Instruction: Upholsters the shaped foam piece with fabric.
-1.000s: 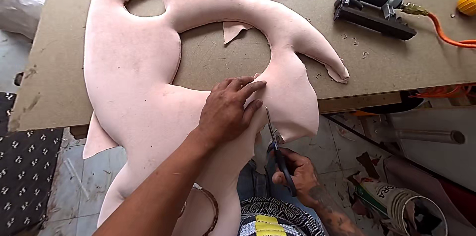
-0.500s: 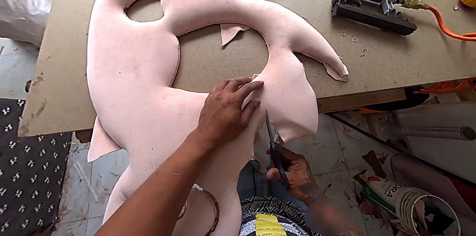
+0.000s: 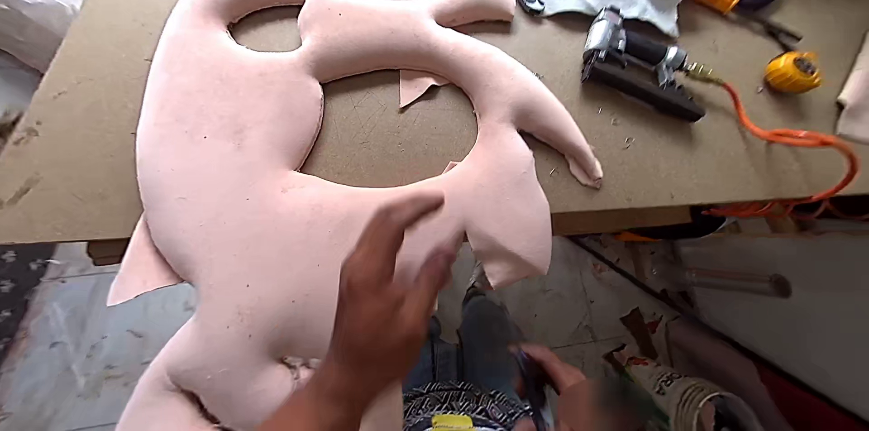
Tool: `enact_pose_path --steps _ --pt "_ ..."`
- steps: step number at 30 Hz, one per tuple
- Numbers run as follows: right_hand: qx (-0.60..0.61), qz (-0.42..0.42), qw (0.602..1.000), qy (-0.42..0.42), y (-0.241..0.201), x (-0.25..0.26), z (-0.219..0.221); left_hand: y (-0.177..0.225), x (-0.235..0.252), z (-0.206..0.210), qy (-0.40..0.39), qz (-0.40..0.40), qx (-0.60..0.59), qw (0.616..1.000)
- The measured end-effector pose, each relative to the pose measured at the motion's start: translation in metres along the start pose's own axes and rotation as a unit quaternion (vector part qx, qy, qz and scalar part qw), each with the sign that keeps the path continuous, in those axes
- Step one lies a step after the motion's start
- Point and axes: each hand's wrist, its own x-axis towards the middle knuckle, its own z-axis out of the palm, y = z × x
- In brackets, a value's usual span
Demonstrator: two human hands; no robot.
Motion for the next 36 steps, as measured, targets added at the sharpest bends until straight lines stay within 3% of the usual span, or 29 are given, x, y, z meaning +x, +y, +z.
enact_pose_path --steps 3,5,7,10,12,14,16,19,20,22,25,27,30,36 --pt "0.008 -0.024 0.999 0.042 -0.037 -0.014 -0.079 0.03 -0.067 0.025 -0.063 -0.174 -0.273 0.944" --pt "-0.061 -0.064 0.994 0.071 -0.082 0.031 -0.132 0.036 -0.087 0.051 -0.084 -0.283 -0.34 0.893" --pt "-0.231 -0.125 0.959 0.111 -0.129 0.109 -0.173 0.03 -0.084 0.08 -0.037 -0.359 -0.356 0.862" --pt "-0.448 -0.147 0.868 0.156 -0.184 0.251 -0.204 0.013 -0.065 0.119 0.076 -0.368 -0.33 0.866" --pt "-0.496 -0.075 0.851 0.156 -0.208 0.34 -0.203 0.009 -0.052 0.135 0.148 -0.341 -0.301 0.878" --pt "-0.557 -0.04 0.82 0.122 -0.21 0.417 -0.206 0.013 -0.045 0.148 0.214 -0.315 -0.275 0.883" --pt "-0.613 -0.059 0.785 0.066 -0.198 0.48 -0.214 0.018 -0.036 0.164 0.277 -0.307 -0.257 0.873" --pt "-0.683 -0.099 0.723 -0.03 -0.18 0.535 -0.228 0.022 -0.017 0.195 0.367 -0.35 -0.235 0.83" --pt "-0.705 -0.118 0.698 -0.048 -0.181 0.539 -0.23 0.02 -0.011 0.203 0.395 -0.363 -0.233 0.811" --pt "-0.688 -0.213 0.689 -0.085 -0.196 0.515 -0.222 0.01 -0.002 0.215 0.447 -0.362 -0.231 0.785" --pt "-0.501 -0.475 0.694 -0.205 -0.202 0.461 -0.168 -0.011 0.006 0.228 0.495 -0.298 -0.259 0.774" --pt "-0.38 -0.559 0.68 -0.286 -0.176 0.446 -0.124 -0.024 0.011 0.238 0.508 -0.279 -0.277 0.767" --pt "-0.38 -0.584 0.65 -0.305 -0.15 0.456 -0.098 -0.037 0.017 0.246 0.513 -0.262 -0.306 0.758" --pt "-0.371 -0.601 0.637 -0.311 -0.141 0.47 -0.103 -0.045 0.021 0.25 0.486 -0.239 -0.358 0.761"
